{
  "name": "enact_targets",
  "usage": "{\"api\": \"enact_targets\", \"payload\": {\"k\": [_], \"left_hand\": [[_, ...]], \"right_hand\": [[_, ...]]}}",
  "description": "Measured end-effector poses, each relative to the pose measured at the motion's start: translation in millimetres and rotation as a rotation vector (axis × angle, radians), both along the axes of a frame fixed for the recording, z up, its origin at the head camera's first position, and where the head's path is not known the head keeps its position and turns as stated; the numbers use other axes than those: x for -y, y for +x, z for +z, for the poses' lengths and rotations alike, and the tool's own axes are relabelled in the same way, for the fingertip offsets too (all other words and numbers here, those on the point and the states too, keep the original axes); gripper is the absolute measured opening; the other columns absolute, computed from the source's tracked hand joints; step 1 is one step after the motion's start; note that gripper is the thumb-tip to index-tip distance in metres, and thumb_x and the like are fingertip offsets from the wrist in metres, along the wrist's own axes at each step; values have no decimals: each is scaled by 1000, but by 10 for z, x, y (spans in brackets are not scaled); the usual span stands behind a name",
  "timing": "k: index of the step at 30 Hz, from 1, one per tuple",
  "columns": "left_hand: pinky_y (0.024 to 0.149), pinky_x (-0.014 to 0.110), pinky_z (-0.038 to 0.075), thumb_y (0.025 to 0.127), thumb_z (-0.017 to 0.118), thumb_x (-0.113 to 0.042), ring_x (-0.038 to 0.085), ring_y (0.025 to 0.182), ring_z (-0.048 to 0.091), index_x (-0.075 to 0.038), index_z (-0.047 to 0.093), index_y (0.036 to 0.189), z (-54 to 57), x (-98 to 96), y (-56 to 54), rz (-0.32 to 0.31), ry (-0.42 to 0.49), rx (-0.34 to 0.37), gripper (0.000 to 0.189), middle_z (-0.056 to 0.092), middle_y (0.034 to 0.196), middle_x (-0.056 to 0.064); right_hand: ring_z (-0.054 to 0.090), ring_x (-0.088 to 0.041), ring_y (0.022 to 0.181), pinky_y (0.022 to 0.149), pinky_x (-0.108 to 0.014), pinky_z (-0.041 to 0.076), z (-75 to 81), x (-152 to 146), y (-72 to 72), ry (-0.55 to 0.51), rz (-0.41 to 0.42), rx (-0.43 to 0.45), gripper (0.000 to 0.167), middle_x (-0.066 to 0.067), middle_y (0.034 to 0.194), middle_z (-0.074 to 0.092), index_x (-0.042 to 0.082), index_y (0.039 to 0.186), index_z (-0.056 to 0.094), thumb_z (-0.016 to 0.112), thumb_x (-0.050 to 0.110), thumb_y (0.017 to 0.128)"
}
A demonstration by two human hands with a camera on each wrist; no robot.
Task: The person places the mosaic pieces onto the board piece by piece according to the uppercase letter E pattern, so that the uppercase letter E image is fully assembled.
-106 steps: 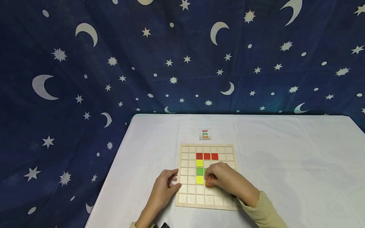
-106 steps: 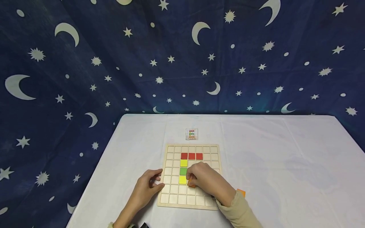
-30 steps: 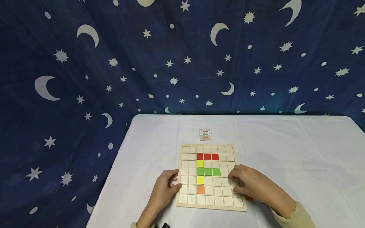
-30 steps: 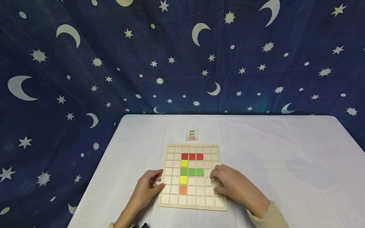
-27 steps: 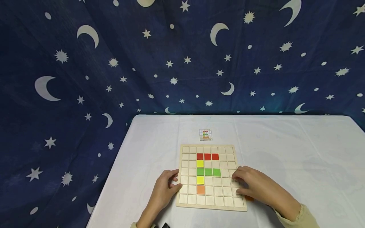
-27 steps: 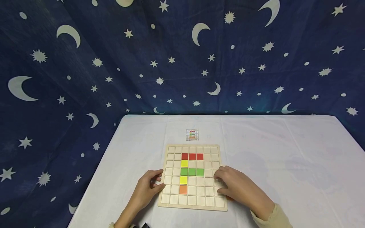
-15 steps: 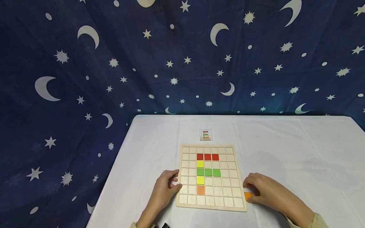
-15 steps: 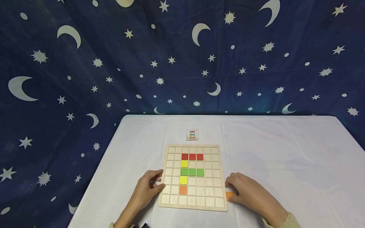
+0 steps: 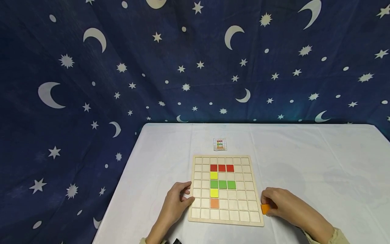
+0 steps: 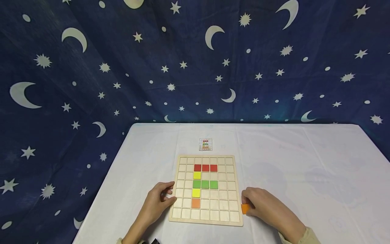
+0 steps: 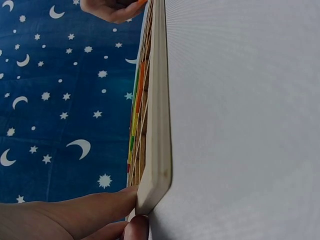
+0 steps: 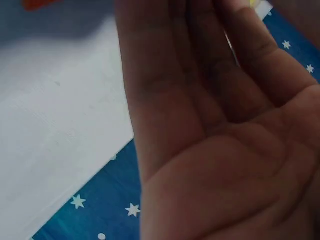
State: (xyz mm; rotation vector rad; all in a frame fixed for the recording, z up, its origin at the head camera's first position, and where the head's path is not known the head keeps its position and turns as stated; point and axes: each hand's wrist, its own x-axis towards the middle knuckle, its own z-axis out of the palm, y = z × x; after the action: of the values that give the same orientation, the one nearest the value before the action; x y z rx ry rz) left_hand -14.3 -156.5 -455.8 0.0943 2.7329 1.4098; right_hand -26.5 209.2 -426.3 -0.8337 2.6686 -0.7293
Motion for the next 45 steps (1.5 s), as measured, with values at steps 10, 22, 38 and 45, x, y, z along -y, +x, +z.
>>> {"api": "enact_targets", "payload": {"k": [10, 22, 38, 45], "left_hand": [[67, 19, 53, 81, 79, -4, 4, 77, 55, 0, 63, 127, -3, 5, -2, 2, -2, 4, 49, 59, 100, 3], [66, 19, 53, 81, 79, -4, 4, 76, 55, 1, 63, 127, 3, 3, -7, -5, 2, 1, 49, 59, 100, 3], [66, 19, 53, 81, 79, -5, 3, 74, 55, 0, 64, 127, 5, 9, -2, -7, 14, 8, 48, 59, 100, 3], [67, 19, 53, 82, 78, -5, 6, 78, 56, 2, 62, 129, 7, 17, -4, -13, 17, 23, 50, 59, 102, 4]], "right_hand": [[39, 6, 60, 57, -18, 38, 166, 89, -69, -22, 8, -30, 27, 19, 68, 47, 23, 73, 57, 80, 9, 79], [43, 4, 68, 59, -19, 42, 230, 448, -149, -87, 43, -61, 22, 20, 73, 53, 22, 75, 60, 79, 14, 82], [44, 6, 65, 58, -16, 43, 105, 888, -204, -223, 106, -22, 19, 17, 72, 57, 19, 75, 62, 74, 10, 87], [44, 6, 64, 57, -16, 43, 24, 1023, -198, -211, 101, -17, 17, 16, 71, 57, 18, 76, 64, 75, 9, 86]]}}
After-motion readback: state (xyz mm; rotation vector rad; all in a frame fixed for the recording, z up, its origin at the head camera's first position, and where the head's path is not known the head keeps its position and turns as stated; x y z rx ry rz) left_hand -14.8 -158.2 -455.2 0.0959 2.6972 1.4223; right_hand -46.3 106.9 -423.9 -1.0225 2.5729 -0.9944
